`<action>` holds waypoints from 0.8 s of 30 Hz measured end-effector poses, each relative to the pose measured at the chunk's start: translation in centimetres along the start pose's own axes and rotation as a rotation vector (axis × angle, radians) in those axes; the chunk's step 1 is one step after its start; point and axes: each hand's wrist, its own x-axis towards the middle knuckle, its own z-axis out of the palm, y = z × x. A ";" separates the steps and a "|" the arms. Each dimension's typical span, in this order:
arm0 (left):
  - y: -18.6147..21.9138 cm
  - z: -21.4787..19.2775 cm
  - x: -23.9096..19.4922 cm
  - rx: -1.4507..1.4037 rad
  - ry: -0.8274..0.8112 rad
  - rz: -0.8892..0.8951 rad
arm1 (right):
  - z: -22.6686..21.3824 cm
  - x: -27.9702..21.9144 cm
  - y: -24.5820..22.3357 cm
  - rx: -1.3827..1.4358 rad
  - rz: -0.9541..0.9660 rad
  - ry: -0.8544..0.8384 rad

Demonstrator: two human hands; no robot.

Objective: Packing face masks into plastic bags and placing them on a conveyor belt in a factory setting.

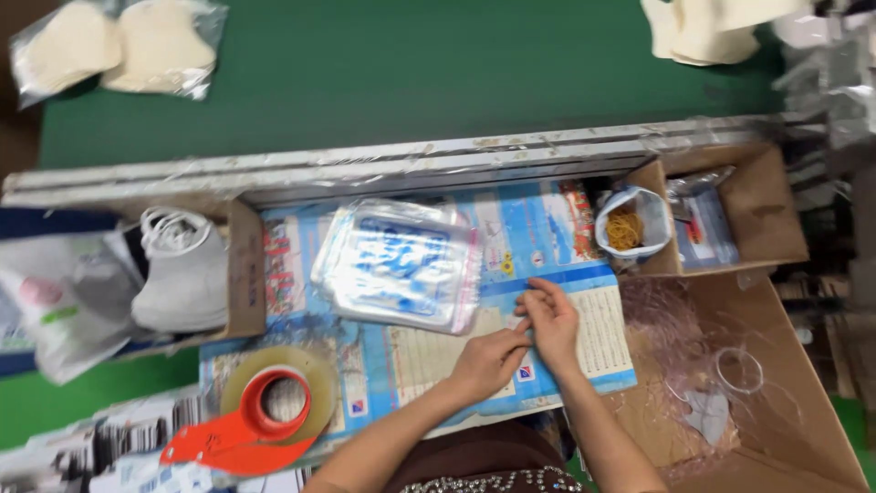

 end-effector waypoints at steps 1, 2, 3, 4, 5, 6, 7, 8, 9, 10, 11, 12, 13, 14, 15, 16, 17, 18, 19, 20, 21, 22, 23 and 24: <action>0.3 -0.2 0.1 -0.004 -0.031 0.013 | 0.2 -0.1 0.9 0.002 -0.010 0.032; 0.6 -0.4 0.2 0.054 0.003 0.086 | 0.3 -0.1 1.7 -0.052 -0.063 0.045; 0.9 -0.4 0.3 0.104 0.027 0.164 | 0.2 -0.3 2.6 -0.110 -0.114 0.071; 0.9 -0.4 0.1 0.092 -0.012 0.181 | 0.1 -0.7 2.9 -0.112 -0.122 0.114; 1.0 -0.5 0.3 0.074 -0.001 0.173 | 0.2 -0.8 3.1 -0.136 -0.136 0.110; 1.1 -0.7 0.5 0.057 0.010 0.164 | 0.2 -0.9 3.2 -0.160 -0.149 0.106; 1.1 -0.5 0.8 0.052 -0.024 0.191 | 0.2 -0.8 2.6 -0.159 -0.169 0.146; 1.1 -0.5 1.0 0.046 -0.011 0.175 | 0.3 -0.9 2.0 -0.164 -0.159 0.131; 1.2 -0.6 0.9 0.042 0.018 0.151 | 0.7 -0.9 1.4 -0.171 -0.144 0.098; 1.1 -0.6 1.1 0.039 0.000 0.170 | 0.7 -0.8 1.1 -0.171 -0.159 0.120; 1.0 -0.5 1.0 0.018 0.001 0.130 | 0.8 -0.9 0.8 -0.172 -0.152 0.099; 0.9 -0.5 0.9 -0.002 0.002 0.089 | 1.0 -1.1 0.7 -0.173 -0.144 0.077; 0.8 -0.6 0.8 -0.003 -0.001 0.099 | 1.1 -1.1 0.5 -0.175 -0.153 0.082; 0.7 -0.6 0.7 -0.009 0.001 0.094 | 1.2 -1.1 0.4 -0.176 -0.145 0.078; 0.6 -0.5 0.7 -0.017 0.005 0.088 | 1.2 -1.1 0.2 -0.180 -0.136 0.073; 0.6 -0.6 0.9 -0.020 0.004 0.097 | 1.2 -1.0 0.1 -0.185 -0.144 0.076; 0.7 -0.6 0.9 -0.023 0.001 0.088 | 1.3 -1.1 0.0 -0.189 -0.152 0.069; 0.7 -0.6 0.9 -0.025 -0.002 0.079 | 1.3 -1.1 -0.1 -0.194 -0.160 0.061; 0.9 -0.7 1.0 -0.027 -0.001 0.080 | 1.2 -1.1 -0.2 -0.196 -0.161 0.061; 1.0 -0.7 1.1 -0.032 -0.004 0.079 | 1.2 -1.0 -0.3 -0.199 -0.161 0.058; 1.1 -0.8 1.0 -0.034 -0.006 0.074 | 1.2 -1.1 -0.4 -0.199 -0.159 0.053; 1.2 -0.8 0.9 -0.034 -0.003 0.072 | 1.3 -1.2 -0.5 -0.200 -0.157 0.050; 1.3 -0.8 1.0 -0.036 -0.009 0.058 | 1.3 -1.2 -0.6 -0.204 -0.154 0.050; 1.4 -0.9 1.0 -0.038 -0.015 0.044 | 1.4 -1.2 -0.7 -0.208 -0.151 0.050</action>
